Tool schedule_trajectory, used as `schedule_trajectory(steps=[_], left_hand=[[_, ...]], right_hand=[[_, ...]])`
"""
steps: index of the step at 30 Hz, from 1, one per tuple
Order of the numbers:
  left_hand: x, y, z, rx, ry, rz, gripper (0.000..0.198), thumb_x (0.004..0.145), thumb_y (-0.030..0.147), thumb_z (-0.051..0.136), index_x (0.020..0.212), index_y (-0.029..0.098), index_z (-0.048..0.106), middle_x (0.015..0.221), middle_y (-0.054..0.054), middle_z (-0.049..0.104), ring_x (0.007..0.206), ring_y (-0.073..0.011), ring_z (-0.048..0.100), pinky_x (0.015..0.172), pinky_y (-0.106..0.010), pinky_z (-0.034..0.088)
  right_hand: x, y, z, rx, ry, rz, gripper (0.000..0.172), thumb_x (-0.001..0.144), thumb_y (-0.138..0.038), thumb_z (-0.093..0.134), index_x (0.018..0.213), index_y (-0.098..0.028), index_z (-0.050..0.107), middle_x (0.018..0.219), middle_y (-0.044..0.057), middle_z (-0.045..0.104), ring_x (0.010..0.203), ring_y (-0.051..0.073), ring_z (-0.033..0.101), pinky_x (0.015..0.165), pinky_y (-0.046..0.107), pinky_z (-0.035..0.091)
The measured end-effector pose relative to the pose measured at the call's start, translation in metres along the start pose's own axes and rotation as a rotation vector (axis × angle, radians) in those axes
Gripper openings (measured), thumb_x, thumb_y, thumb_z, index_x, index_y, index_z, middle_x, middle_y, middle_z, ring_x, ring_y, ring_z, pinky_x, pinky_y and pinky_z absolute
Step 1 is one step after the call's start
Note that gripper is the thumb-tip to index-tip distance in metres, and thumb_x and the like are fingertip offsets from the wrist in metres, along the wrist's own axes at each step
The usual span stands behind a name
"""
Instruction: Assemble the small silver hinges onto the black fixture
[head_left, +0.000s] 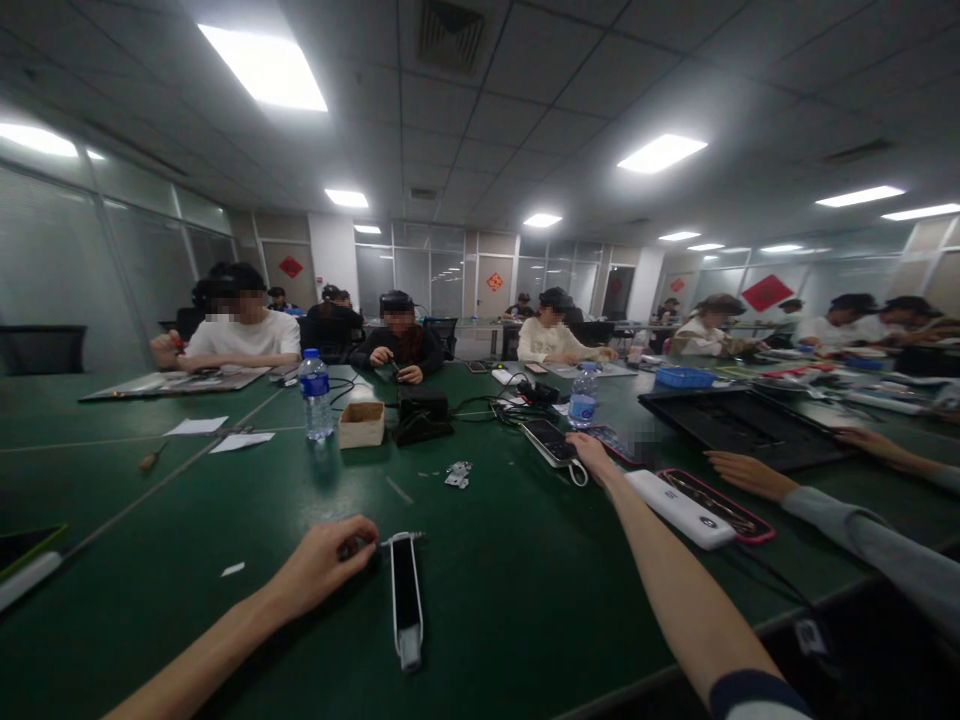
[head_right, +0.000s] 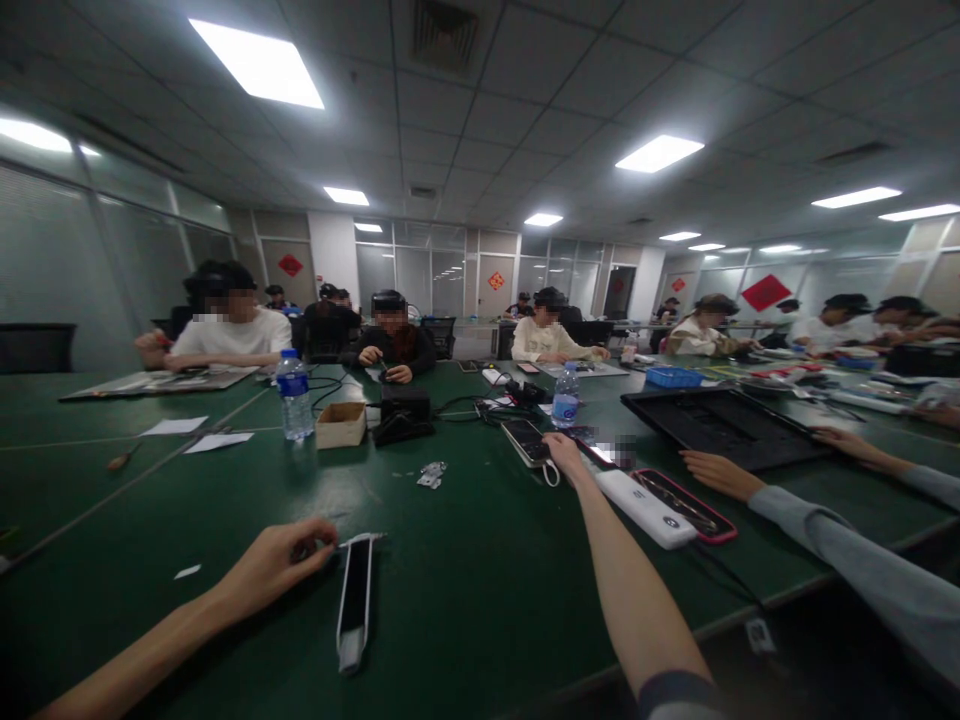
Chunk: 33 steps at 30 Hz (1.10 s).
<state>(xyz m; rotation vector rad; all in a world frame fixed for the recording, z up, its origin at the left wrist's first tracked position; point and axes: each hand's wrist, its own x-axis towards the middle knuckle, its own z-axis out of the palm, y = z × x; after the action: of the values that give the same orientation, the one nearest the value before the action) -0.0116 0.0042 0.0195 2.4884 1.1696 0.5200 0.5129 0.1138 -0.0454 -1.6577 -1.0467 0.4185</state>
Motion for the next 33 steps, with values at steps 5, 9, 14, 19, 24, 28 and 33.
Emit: schedule_trajectory(steps=[5,9,14,19,24,28,33], left_hand=[[-0.001,-0.001,0.0,0.007,-0.021,0.019,0.028,0.085,0.039,0.046,0.1,0.021,0.062,0.088,-0.001,0.066,0.07,-0.0149,0.058,0.065,-0.024,0.045],[-0.001,-0.001,0.0,0.015,-0.032,0.031,0.028,0.086,0.04,0.046,0.101,0.021,0.062,0.088,-0.001,0.065,0.071,-0.0147,0.058,0.065,-0.024,0.046],[0.0,-0.003,0.001,0.004,-0.054,0.023,0.029,0.086,0.041,0.046,0.102,0.022,0.061,0.089,-0.001,0.066,0.071,-0.0146,0.057,0.065,-0.024,0.046],[-0.001,-0.002,0.002,0.003,-0.032,0.02,0.03,0.086,0.041,0.045,0.102,0.022,0.062,0.085,-0.001,0.065,0.069,-0.0147,0.057,0.064,-0.024,0.046],[-0.002,0.002,0.002,-0.035,-0.003,-0.001,0.03,0.085,0.041,0.045,0.1,0.022,0.063,0.082,-0.001,0.065,0.067,-0.0148,0.058,0.062,-0.024,0.045],[0.0,0.005,0.0,-0.049,-0.006,-0.037,0.033,0.083,0.045,0.046,0.097,0.021,0.064,0.08,-0.001,0.067,0.065,-0.0159,0.059,0.061,-0.024,0.046],[0.002,0.008,0.0,-0.056,-0.007,-0.101,0.034,0.081,0.047,0.048,0.093,0.022,0.066,0.08,0.0,0.069,0.065,-0.0158,0.06,0.06,-0.023,0.047]], right_hand=[[-0.001,-0.002,0.002,0.054,-0.011,0.017,0.033,0.069,-0.023,0.056,0.096,-0.012,0.07,0.099,0.009,0.07,0.088,0.019,0.064,0.08,0.026,0.047],[-0.004,-0.006,0.003,0.067,-0.009,0.031,0.032,0.07,-0.022,0.057,0.098,-0.012,0.069,0.099,0.01,0.07,0.087,0.019,0.064,0.078,0.026,0.048],[-0.006,-0.008,0.003,0.052,-0.009,0.045,0.033,0.07,-0.023,0.058,0.099,-0.012,0.068,0.1,0.01,0.07,0.087,0.019,0.064,0.078,0.026,0.047],[-0.004,-0.01,0.001,0.025,-0.002,0.042,0.033,0.074,-0.029,0.052,0.097,-0.013,0.07,0.103,0.009,0.069,0.092,0.02,0.062,0.081,0.026,0.046],[-0.002,-0.012,0.001,-0.02,-0.002,0.037,0.037,0.079,-0.034,0.043,0.096,-0.014,0.07,0.109,0.01,0.067,0.097,0.021,0.061,0.085,0.028,0.044],[0.0,-0.011,0.002,-0.072,0.009,0.024,0.037,0.081,-0.035,0.042,0.096,-0.016,0.07,0.113,0.01,0.065,0.106,0.022,0.056,0.093,0.029,0.038],[-0.001,-0.006,0.003,-0.092,0.025,0.018,0.043,0.085,-0.042,0.037,0.098,-0.018,0.07,0.111,0.009,0.066,0.102,0.022,0.057,0.092,0.029,0.038]])
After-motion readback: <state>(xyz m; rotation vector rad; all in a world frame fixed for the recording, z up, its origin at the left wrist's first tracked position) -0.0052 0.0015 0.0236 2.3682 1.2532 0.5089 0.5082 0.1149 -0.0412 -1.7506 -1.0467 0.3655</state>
